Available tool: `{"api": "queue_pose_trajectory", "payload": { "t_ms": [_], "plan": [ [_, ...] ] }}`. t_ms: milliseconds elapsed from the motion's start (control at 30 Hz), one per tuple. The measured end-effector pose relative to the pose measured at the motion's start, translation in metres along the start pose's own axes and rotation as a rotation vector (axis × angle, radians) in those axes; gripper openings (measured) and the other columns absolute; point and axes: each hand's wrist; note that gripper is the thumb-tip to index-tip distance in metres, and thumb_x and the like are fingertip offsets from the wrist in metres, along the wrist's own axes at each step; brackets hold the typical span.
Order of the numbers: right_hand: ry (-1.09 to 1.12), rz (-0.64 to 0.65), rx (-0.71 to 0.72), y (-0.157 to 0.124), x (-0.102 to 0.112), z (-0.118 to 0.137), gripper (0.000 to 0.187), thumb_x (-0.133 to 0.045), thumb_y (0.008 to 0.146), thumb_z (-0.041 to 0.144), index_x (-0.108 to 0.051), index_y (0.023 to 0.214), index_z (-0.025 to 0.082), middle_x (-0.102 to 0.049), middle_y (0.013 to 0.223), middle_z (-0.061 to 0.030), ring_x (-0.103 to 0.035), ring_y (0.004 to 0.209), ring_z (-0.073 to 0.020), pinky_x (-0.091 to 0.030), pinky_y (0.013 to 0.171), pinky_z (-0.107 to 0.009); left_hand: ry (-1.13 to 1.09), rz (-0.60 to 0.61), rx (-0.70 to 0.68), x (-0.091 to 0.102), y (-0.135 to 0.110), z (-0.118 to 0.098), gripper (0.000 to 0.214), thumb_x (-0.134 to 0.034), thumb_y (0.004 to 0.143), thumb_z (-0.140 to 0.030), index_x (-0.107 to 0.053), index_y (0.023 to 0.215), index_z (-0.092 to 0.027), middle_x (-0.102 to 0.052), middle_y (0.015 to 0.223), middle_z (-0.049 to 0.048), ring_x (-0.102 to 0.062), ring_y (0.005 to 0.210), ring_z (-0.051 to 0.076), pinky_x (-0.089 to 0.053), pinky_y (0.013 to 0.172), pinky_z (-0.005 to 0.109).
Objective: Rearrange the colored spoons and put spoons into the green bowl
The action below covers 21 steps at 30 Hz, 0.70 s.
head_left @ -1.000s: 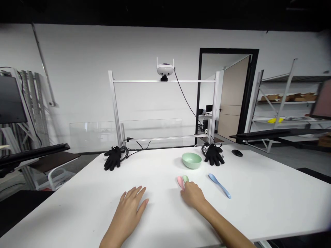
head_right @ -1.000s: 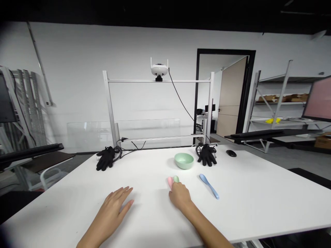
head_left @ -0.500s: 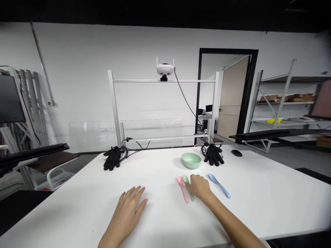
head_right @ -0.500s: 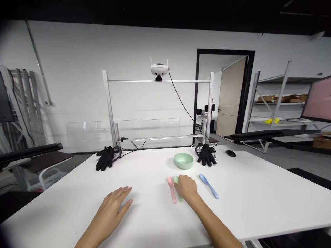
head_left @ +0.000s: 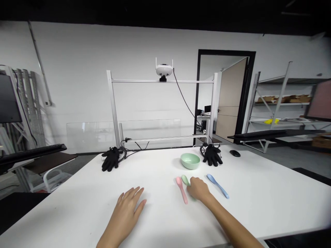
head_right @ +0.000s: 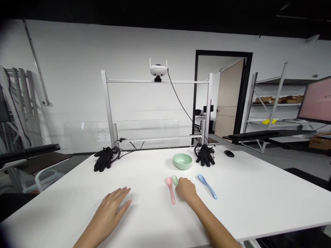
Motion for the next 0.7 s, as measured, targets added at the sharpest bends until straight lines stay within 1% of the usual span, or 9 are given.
{"api": "queue_pose_trajectory", "payload": {
  "t_ms": [200, 367, 533, 700],
  "plan": [
    [-0.042, -0.023, -0.038, 0.008, 0.012, -0.036, 0.029, -0.051, 0.088, 0.022, -0.069, 0.107, 0.011, -0.072, 0.111, -0.0206, -0.069, 0.104, -0.0311, -0.047, 0.076, -0.035, -0.002, 0.002, 0.001, 0.0, 0.002, 0.0, 0.054, -0.038, 0.103, -0.051, -0.056, 0.148, -0.026, -0.056, 0.153, 0.007, -0.047, 0.145, 0.033, -0.036, 0.119, 0.058],
    [-0.101, -0.007, -0.078, 0.015, 0.008, -0.061, 0.029, -0.052, 0.088, 0.024, -0.069, 0.109, 0.012, -0.068, 0.12, -0.0208, -0.068, 0.107, -0.0311, -0.048, 0.078, -0.035, 0.003, 0.023, 0.003, 0.0, 0.004, 0.0, 0.056, -0.036, 0.104, -0.051, -0.054, 0.149, -0.024, -0.055, 0.155, 0.0079, -0.045, 0.146, 0.033, -0.034, 0.12, 0.059],
    [-0.102, 0.007, -0.075, 0.016, 0.001, -0.068, 0.031, -0.051, 0.089, 0.025, -0.068, 0.111, 0.011, -0.067, 0.122, -0.0206, -0.067, 0.107, -0.0316, -0.048, 0.079, -0.037, 0.001, 0.029, 0.01, -0.003, 0.006, 0.0, 0.056, -0.036, 0.104, -0.051, -0.054, 0.149, -0.025, -0.054, 0.155, 0.0074, -0.045, 0.146, 0.033, -0.034, 0.12, 0.06],
    [-0.086, 0.012, -0.073, 0.012, 0.002, -0.067, 0.032, -0.051, 0.092, 0.029, -0.069, 0.111, 0.011, -0.068, 0.119, -0.0198, -0.067, 0.108, -0.0334, -0.048, 0.081, -0.039, -0.008, 0.003, 0.004, -0.006, 0.006, 0.002, 0.055, -0.038, 0.103, -0.052, -0.055, 0.148, -0.026, -0.056, 0.153, 0.0068, -0.046, 0.145, 0.034, -0.036, 0.119, 0.059]
  ]
}}
Point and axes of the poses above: each hand's wrist, its own y-axis towards the middle knuckle, its own x-axis out of the back of the hand, z = x × y
